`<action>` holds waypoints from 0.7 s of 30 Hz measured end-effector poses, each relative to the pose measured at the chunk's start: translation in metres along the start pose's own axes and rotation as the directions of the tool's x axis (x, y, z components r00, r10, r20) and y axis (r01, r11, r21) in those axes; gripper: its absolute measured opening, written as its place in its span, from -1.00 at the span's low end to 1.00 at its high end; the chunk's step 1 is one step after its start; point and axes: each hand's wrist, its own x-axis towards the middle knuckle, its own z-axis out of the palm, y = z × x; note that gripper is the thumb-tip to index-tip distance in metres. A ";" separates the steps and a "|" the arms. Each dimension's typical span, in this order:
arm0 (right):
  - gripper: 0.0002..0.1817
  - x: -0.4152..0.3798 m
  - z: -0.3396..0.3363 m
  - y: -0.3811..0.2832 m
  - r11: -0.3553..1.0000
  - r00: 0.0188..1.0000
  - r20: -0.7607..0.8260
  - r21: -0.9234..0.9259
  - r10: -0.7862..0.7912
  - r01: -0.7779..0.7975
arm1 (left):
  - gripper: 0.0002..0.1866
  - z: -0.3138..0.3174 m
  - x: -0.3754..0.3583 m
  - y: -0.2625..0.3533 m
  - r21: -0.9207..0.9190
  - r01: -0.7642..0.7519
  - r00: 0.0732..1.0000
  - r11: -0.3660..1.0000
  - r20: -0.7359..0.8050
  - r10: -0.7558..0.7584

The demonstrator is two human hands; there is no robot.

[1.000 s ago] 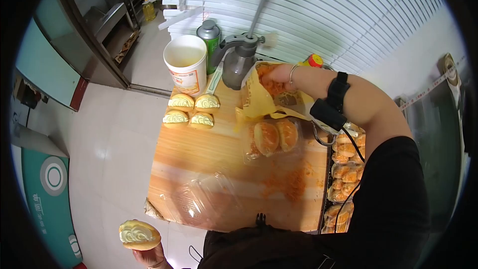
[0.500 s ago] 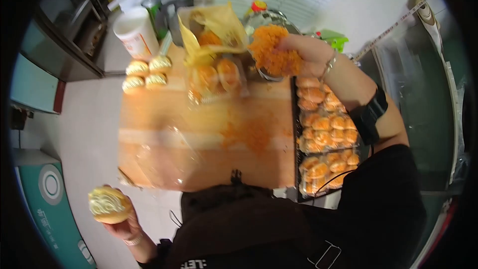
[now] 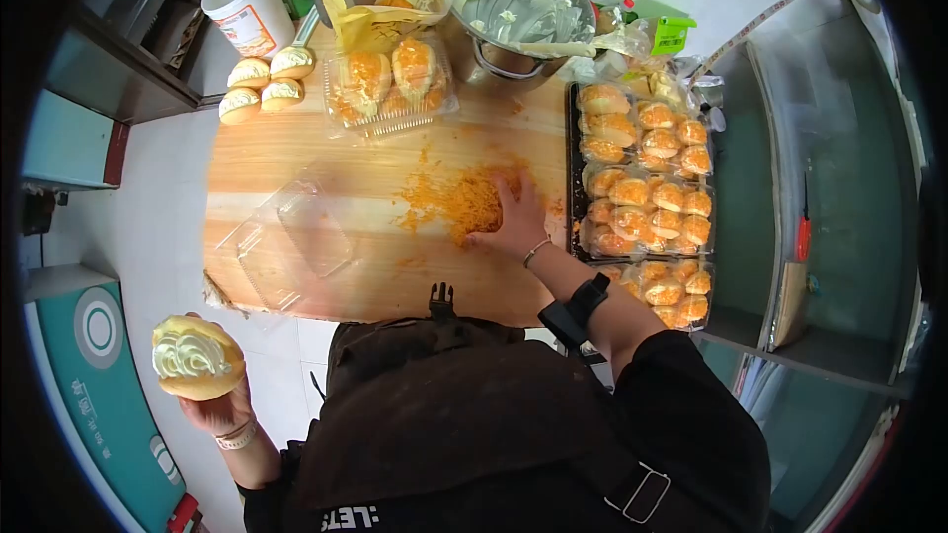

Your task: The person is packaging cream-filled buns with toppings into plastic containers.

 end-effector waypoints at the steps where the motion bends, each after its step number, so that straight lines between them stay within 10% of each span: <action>1: 0.14 -0.003 0.001 -0.005 0.999 0.998 -0.052 -0.030 0.035 -0.036 | -0.22 -0.006 -0.004 -0.003 0.000 0.002 1.000 1.000 -0.029 -0.002; 11: -0.61 0.019 0.065 0.010 0.940 0.853 -0.455 0.086 -0.257 0.329 | -0.36 0.003 0.060 -0.136 -0.199 0.518 0.854 0.832 0.053 -0.518; 13: -0.60 0.014 0.051 0.008 0.878 0.862 -0.503 0.381 -0.065 0.288 | -0.39 0.010 0.075 -0.170 -0.255 0.634 0.753 0.730 -0.012 -0.658; 17: -0.59 -0.001 0.030 0.012 0.155 0.927 -0.173 0.980 0.333 0.127 | -0.44 0.032 0.095 -0.228 -0.130 0.775 0.626 0.618 0.029 -0.779; 21: -0.57 -0.009 0.021 0.004 0.026 0.928 -0.043 0.999 0.370 0.036 | -0.58 0.031 0.097 -0.284 -0.025 0.852 0.523 0.524 0.093 -0.847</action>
